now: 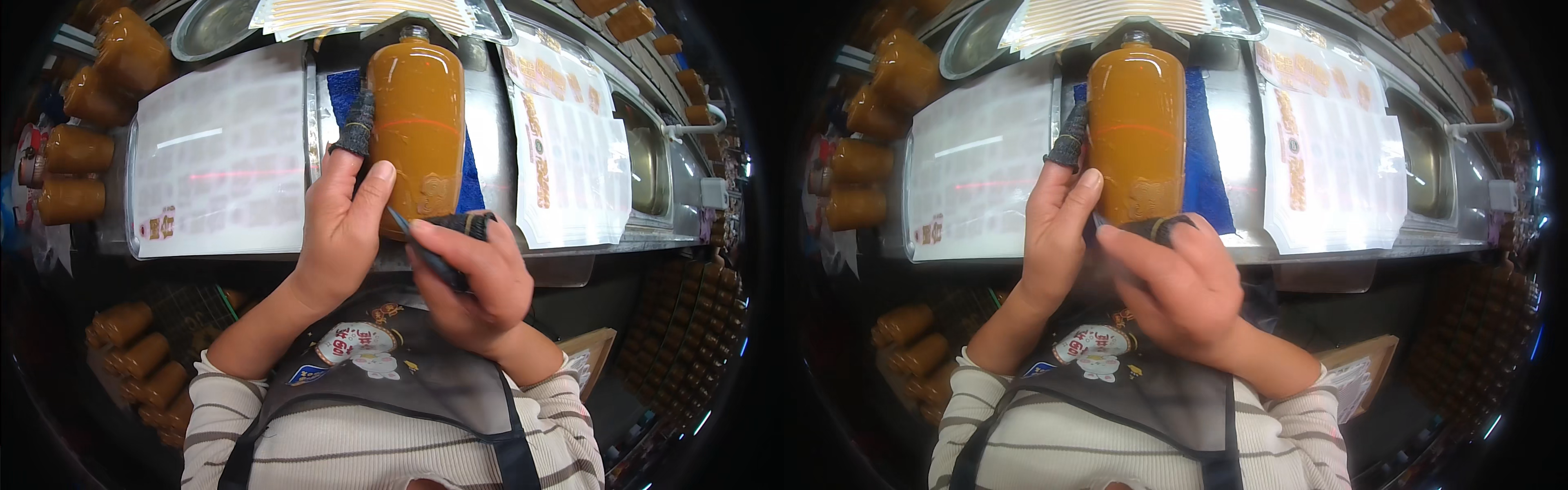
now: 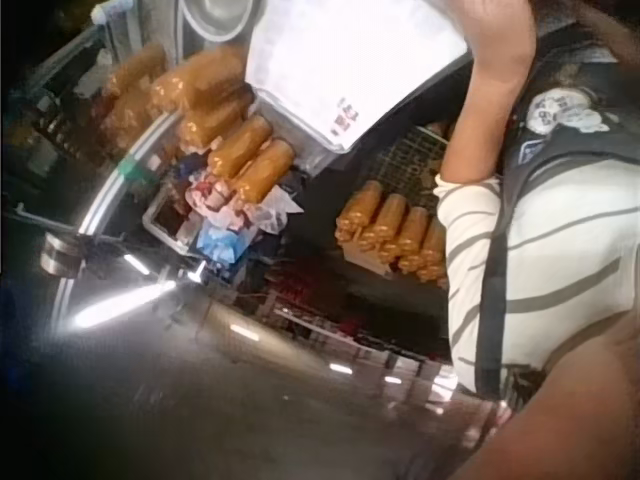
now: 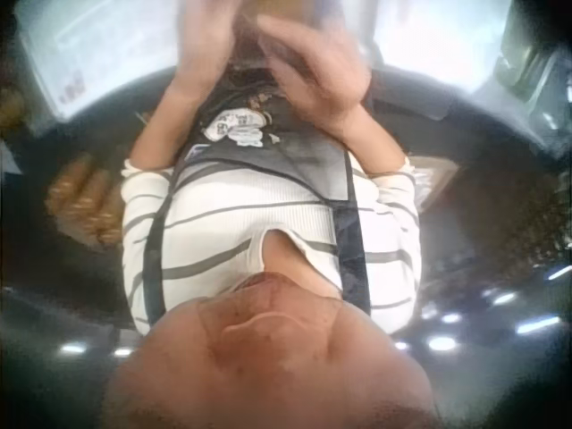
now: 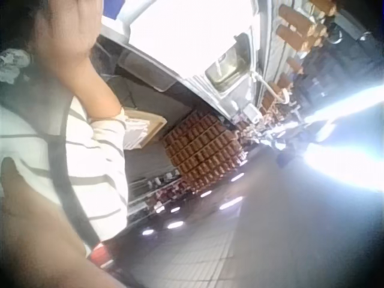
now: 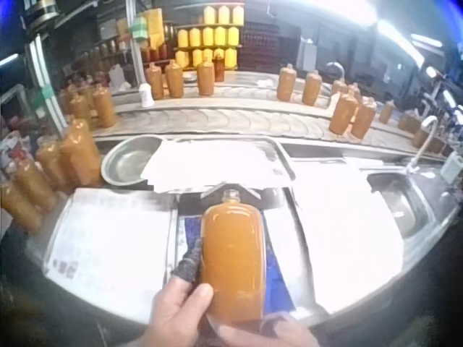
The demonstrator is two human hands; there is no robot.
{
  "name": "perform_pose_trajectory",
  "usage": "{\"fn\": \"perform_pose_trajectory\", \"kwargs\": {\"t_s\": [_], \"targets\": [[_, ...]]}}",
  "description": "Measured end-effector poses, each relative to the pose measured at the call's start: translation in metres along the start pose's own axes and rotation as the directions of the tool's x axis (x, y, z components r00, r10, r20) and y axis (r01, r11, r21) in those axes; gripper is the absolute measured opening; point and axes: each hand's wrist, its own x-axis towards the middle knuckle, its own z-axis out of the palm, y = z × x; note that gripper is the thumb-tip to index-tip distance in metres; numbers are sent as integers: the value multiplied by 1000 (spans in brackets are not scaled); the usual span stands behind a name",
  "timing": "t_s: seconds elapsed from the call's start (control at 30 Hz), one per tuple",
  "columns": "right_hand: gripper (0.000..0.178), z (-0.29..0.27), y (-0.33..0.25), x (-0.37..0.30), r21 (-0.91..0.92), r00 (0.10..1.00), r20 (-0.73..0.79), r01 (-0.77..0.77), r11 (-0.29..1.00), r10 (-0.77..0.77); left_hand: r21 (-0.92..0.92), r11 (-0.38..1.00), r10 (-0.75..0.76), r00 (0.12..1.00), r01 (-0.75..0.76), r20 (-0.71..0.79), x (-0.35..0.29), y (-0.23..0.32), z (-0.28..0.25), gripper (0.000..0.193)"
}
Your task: The person picks up amber-colored bottles from a tray, wipes them with a blue cloth, and applies adhesive labels to the front and back of each bottle. They then place the labeled bottles onto a nearby rack.
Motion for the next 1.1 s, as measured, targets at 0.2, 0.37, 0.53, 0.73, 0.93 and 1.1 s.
{"fn": "perform_pose_trajectory", "kwargs": {"t_s": [0.2,0.37,0.53,0.73,0.93,1.1], "targets": [[43,2,1,2,-67,948,106,308,949,-300,-132,985,-94,989,109,117,1,11,-13,49],[40,-5,19,-6,-163,959,23,281,946,-281,-62,997,-37,994,44,105,-8,15,-21,55],[43,-31,22,-3,-82,989,42,146,986,-143,303,901,228,933,-311,280,-18,7,-25,71],[22,-26,45,24,263,950,138,-308,915,280,629,590,378,862,-506,338,-15,1,13,88],[32,-23,66,-21,132,975,21,215,968,-220,672,526,425,846,-521,322,-10,-11,7,96],[26,-15,66,30,500,850,15,-463,732,527,672,537,379,857,-510,348,-14,-18,-10,102]]}}
